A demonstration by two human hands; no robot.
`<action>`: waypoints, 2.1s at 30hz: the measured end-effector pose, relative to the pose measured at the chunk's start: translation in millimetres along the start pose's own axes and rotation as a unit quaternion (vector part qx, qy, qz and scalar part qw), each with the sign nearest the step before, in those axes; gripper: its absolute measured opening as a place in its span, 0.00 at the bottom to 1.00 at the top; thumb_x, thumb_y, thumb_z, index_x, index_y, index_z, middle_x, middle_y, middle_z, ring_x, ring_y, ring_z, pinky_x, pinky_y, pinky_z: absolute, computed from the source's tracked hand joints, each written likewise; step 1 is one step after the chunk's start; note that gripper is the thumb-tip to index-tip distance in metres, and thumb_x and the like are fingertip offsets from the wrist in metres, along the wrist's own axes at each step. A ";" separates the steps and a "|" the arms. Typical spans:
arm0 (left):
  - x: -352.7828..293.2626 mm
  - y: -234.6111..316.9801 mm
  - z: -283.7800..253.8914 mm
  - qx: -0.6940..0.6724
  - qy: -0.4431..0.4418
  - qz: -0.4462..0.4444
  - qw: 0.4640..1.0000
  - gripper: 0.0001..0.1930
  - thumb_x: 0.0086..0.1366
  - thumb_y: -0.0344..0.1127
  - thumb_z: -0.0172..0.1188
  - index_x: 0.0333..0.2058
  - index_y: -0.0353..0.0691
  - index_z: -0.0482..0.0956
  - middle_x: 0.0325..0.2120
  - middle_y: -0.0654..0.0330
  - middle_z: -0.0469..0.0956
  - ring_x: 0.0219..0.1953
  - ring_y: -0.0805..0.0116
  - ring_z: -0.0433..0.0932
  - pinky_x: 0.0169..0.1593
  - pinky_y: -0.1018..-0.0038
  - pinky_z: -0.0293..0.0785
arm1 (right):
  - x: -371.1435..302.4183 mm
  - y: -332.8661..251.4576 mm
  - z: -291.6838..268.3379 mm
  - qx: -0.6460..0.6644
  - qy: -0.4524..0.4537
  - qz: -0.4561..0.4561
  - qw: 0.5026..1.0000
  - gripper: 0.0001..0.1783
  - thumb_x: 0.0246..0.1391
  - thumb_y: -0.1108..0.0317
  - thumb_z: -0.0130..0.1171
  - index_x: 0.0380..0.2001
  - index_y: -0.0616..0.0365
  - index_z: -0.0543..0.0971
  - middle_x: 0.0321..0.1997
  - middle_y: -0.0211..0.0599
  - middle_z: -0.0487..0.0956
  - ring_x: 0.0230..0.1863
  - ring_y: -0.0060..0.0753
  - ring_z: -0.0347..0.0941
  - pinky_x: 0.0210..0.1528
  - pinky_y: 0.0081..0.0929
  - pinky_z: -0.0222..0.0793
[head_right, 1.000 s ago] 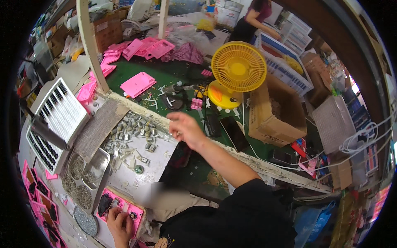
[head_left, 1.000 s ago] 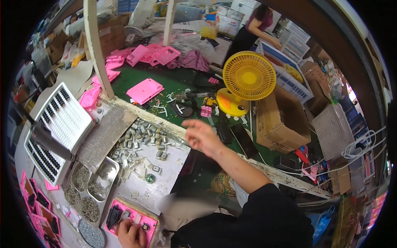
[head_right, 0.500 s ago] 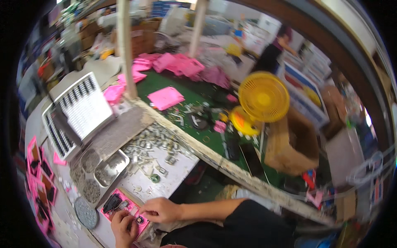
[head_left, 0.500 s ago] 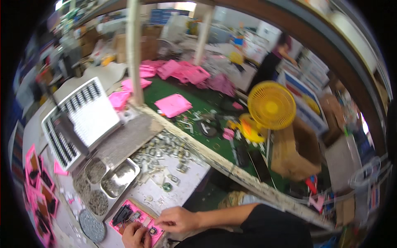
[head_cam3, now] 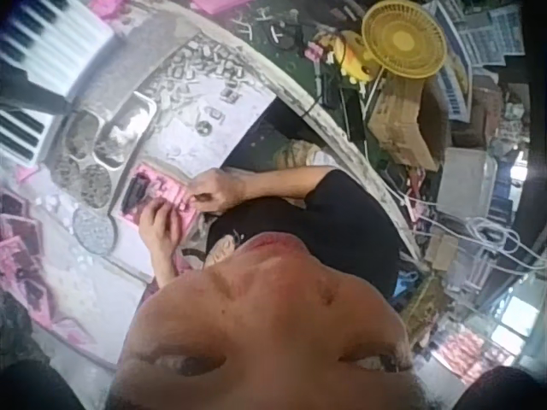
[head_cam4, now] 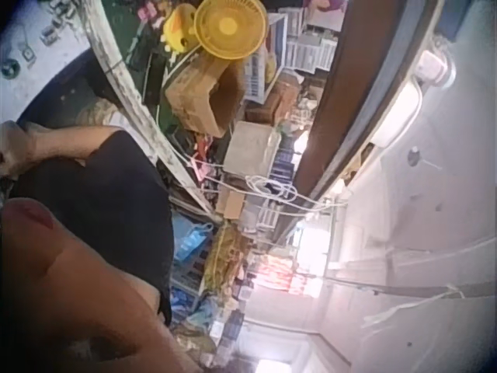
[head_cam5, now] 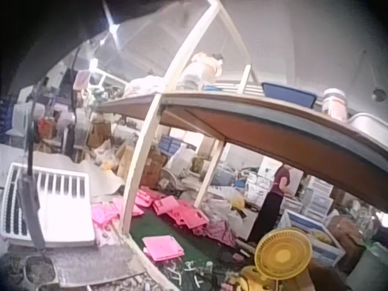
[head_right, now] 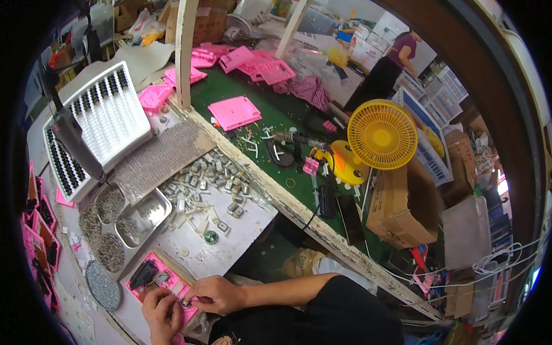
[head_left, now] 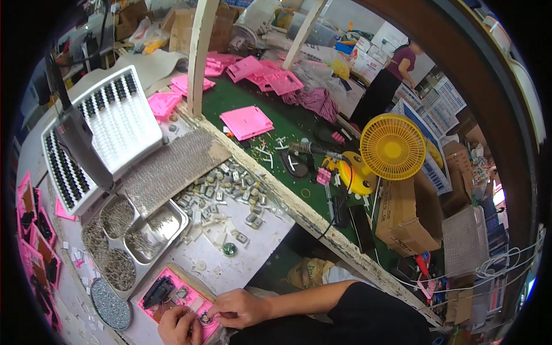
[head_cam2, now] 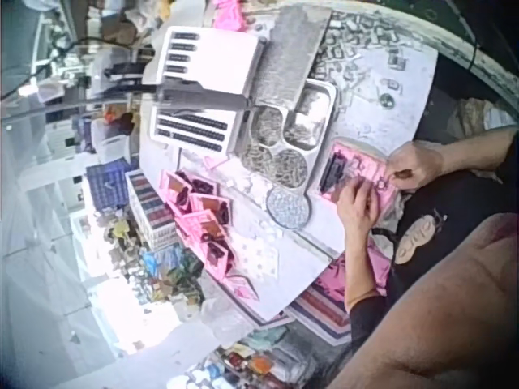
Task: Assemble and solder components into a pink electronic housing, then secure with screws.
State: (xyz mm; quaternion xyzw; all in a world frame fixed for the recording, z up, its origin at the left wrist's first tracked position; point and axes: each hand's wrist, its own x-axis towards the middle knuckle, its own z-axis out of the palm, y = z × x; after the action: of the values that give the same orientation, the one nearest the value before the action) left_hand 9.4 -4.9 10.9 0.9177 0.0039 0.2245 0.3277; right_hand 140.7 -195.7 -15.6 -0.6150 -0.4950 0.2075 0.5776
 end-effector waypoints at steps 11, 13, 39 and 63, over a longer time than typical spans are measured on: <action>-4.1 -1.4 -0.3 0.003 -0.026 -0.035 0.999 0.12 0.47 0.25 0.65 0.34 0.39 0.80 0.36 0.51 0.78 0.36 0.52 0.78 0.39 0.62 0.73 | 6.4 0.4 0.7 0.033 0.015 -0.026 0.999 0.14 0.53 0.77 0.66 0.43 0.54 0.80 0.21 0.30 0.66 0.20 0.35 0.66 0.22 0.34 0.61; 2.8 2.2 -4.6 0.003 -0.033 -0.035 0.999 0.10 0.51 0.25 0.66 0.35 0.38 0.81 0.37 0.51 0.79 0.37 0.50 0.79 0.41 0.61 0.74 | 6.1 3.6 2.2 0.036 0.018 -0.032 0.999 0.14 0.53 0.77 0.66 0.44 0.54 0.80 0.21 0.30 0.67 0.20 0.35 0.67 0.22 0.34 0.61; 8.4 14.0 -12.3 0.021 -0.036 0.029 0.999 0.06 0.61 0.28 0.63 0.37 0.36 0.83 0.39 0.49 0.81 0.41 0.47 0.80 0.46 0.59 0.77 | -13.8 0.0 13.4 -0.056 0.066 -0.091 0.992 0.12 0.54 0.75 0.62 0.42 0.58 0.79 0.34 0.41 0.78 0.36 0.47 0.75 0.36 0.40 0.72; -32.5 -9.8 -4.0 -0.032 0.110 -0.047 0.992 0.16 0.50 0.20 0.66 0.40 0.39 0.84 0.42 0.55 0.79 0.38 0.57 0.80 0.40 0.66 0.78 | 12.0 -17.6 -6.1 -0.153 0.031 -0.017 0.988 0.11 0.44 0.75 0.70 0.33 0.58 0.82 0.23 0.35 0.76 0.24 0.39 0.72 0.28 0.32 0.69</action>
State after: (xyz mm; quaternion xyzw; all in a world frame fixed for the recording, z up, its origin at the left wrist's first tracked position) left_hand -20.1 0.3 -5.5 0.8754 0.0762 0.3084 0.3644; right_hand 144.4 -191.4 5.9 -0.6937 -0.5129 0.1002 0.4956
